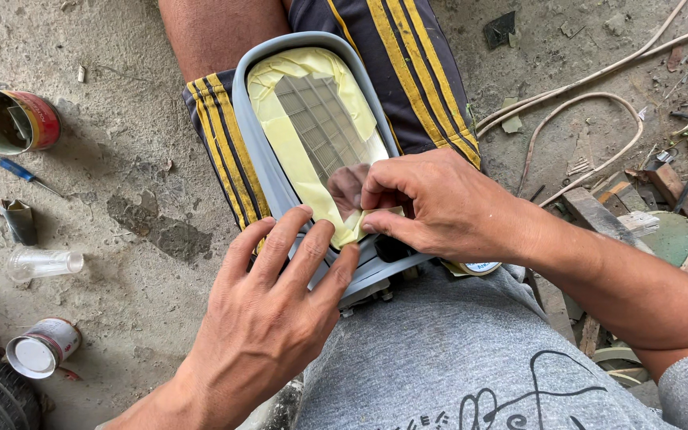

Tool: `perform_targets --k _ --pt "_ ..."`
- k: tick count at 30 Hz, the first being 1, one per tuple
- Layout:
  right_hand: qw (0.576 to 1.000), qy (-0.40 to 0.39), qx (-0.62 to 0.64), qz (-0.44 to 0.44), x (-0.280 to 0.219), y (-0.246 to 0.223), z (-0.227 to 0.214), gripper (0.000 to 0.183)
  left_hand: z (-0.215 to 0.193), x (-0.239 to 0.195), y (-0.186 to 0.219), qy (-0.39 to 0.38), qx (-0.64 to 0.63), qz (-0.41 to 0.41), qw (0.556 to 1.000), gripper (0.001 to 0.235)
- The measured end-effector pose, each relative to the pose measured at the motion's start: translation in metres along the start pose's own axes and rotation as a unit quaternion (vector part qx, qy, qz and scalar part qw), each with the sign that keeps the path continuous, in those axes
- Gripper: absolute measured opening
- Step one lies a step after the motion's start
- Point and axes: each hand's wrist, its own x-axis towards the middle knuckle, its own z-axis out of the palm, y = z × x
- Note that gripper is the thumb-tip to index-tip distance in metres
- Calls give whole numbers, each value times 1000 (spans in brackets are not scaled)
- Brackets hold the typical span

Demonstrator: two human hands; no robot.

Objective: The person sits on the ground and applies yellow masking tape to the edges of a car side mirror. They carefully press the tape along the frame and smooth it down to cover the mirror's perimeter.

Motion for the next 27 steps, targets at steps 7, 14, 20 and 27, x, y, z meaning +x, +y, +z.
perform_targets --k 7,14,20,27 --pt "999 1 -12 43 -3 1 -8 23 5 1 6 -12 19 -21 1000 33" --pt "991 -14 50 122 -7 6 -18 12 8 2 6 -28 25 -25 999 44" --pt "995 27 33 87 -10 5 -20 9 7 2 5 -38 29 -22 999 48" --pt "980 -51 103 165 -13 0 -19 29 9 1 4 -35 22 -27 999 54"
